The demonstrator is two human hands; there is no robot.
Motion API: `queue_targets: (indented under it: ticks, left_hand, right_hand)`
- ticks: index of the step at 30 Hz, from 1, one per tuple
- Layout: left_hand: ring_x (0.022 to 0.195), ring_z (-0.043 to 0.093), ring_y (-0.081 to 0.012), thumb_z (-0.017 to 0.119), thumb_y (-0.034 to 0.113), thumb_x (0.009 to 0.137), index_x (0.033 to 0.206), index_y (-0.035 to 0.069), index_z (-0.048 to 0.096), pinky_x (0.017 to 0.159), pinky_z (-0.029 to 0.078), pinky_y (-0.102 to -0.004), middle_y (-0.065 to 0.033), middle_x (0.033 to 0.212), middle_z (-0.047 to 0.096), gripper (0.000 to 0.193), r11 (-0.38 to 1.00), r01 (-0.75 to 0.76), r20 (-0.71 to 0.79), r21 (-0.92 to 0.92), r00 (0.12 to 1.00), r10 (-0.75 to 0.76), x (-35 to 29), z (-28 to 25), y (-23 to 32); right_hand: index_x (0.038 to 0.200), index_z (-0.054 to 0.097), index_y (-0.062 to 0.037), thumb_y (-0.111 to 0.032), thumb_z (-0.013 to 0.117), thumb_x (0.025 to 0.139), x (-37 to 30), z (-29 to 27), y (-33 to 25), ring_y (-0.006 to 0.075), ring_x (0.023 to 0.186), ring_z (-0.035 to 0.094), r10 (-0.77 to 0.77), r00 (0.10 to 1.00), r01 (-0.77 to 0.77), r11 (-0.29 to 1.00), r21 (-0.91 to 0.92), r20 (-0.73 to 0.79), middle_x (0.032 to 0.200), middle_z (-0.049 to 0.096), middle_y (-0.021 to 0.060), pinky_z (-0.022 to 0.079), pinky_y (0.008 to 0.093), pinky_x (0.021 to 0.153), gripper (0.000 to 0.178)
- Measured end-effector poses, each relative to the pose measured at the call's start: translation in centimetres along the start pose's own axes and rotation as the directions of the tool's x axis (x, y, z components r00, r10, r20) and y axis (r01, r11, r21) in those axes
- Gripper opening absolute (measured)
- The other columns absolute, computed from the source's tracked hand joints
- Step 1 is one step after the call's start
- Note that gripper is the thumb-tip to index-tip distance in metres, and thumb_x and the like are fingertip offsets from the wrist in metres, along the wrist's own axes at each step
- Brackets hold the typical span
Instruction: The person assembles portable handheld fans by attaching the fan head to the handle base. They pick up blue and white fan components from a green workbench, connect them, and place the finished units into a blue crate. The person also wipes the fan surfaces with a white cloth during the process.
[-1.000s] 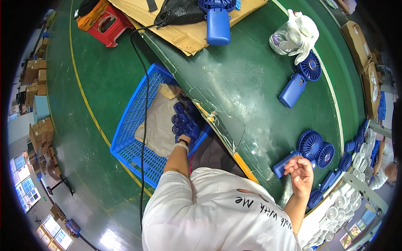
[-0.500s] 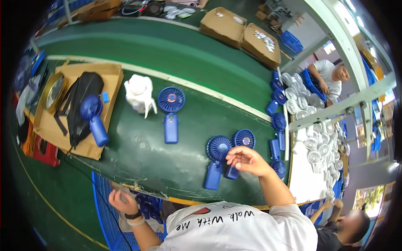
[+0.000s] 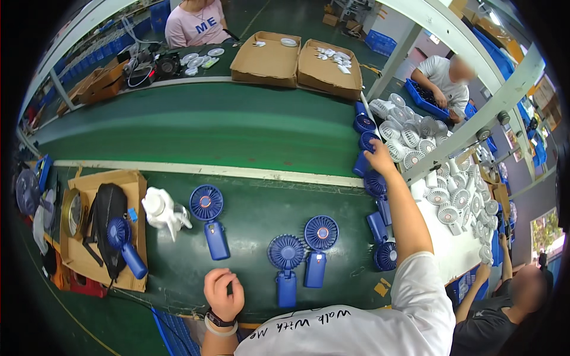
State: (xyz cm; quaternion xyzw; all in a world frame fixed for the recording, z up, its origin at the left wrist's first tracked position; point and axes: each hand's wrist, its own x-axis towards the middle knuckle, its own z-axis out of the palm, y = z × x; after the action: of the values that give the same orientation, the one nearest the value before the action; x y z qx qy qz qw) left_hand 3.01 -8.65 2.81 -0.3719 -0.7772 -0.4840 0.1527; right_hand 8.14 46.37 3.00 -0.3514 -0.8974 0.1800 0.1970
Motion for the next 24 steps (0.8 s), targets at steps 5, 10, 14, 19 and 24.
queue_targets:
  ticks: [5, 10, 14, 19, 24]
  left_hand:
    - [0.1, 0.054, -0.0358, 0.065, 0.005, 0.072, 0.104, 0.002, 0.055, 0.086, 0.045, -0.039, -0.0168, 0.111, 0.053, 0.034, 0.98, 0.179, 0.417, -0.089, 0.9, -0.127, 4.3, 3.2, 0.7]
    - [0.108, 0.049, -0.0363, 0.067, 0.009, 0.074, 0.113, 0.002, 0.051, 0.092, 0.042, -0.0399, -0.0178, 0.119, 0.048, 0.042, 0.969, 0.207, 0.544, -0.136, 0.833, -0.102, 7.8, 6.0, 0.7]
    - [0.111, 0.048, -0.0346, 0.065, 0.009, 0.077, 0.116, 0.002, 0.049, 0.093, 0.041, -0.0393, -0.0172, 0.122, 0.046, 0.043, 0.948, 0.22, 0.591, -0.229, 0.805, -0.044, 10.7, 9.0, 1.4]
    - [0.117, 0.045, -0.0244, 0.056, 0.015, 0.088, 0.135, 0.002, 0.035, 0.099, 0.035, -0.0372, -0.0143, 0.127, 0.045, 0.054, 0.691, 0.529, 0.606, -0.492, 0.779, -0.164, 12.3, 13.4, 0.2]
    - [0.107, 0.049, -0.0179, 0.06, 0.022, 0.088, 0.141, 0.003, 0.025, 0.097, 0.037, -0.0348, -0.0094, 0.11, 0.053, 0.066, 0.22, 0.736, 0.74, -0.64, 0.668, -0.081, 14.1, 14.5, 0.3]
  right_hand:
    - [0.121, 0.048, 0.0003, -0.032, 0.072, 0.072, 5.4, 0.9, 1.3, 0.0378, 0.11, 0.052, 0.263, 0.964, -0.239, 0.912, -0.334, 0.027, 0.113, 0.056, 0.0255, 0.041, 0.0418, 0.094, 0.063]
    - [0.125, 0.045, -0.0026, -0.044, 0.075, 0.066, 5.9, 2.3, -2.5, 0.0405, 0.116, 0.046, 0.355, 0.935, -0.296, 0.803, -0.518, 0.015, 0.12, 0.051, 0.0249, 0.039, 0.0484, 0.095, 0.078]
    - [0.13, 0.039, -0.007, -0.036, 0.079, 0.059, 5.5, 1.5, -4.1, 0.0399, 0.114, 0.045, 0.259, 0.965, -0.224, 0.884, -0.411, 0.031, 0.119, 0.045, 0.0229, 0.043, 0.0428, 0.094, 0.086]
    - [0.128, 0.038, -0.0092, -0.023, 0.081, 0.055, 1.8, -0.2, -13.3, 0.0366, 0.112, 0.042, -0.375, 0.924, 0.382, 0.897, 0.222, -0.076, 0.119, 0.035, 0.0205, 0.038, 0.0404, 0.098, 0.086]
    - [0.124, 0.04, -0.0114, -0.006, 0.08, 0.053, -1.8, -0.5, -17.9, 0.0268, 0.115, 0.039, -0.659, 0.748, 0.479, 0.45, 0.754, -0.081, 0.121, 0.03, 0.0126, 0.04, 0.0352, 0.095, 0.081]
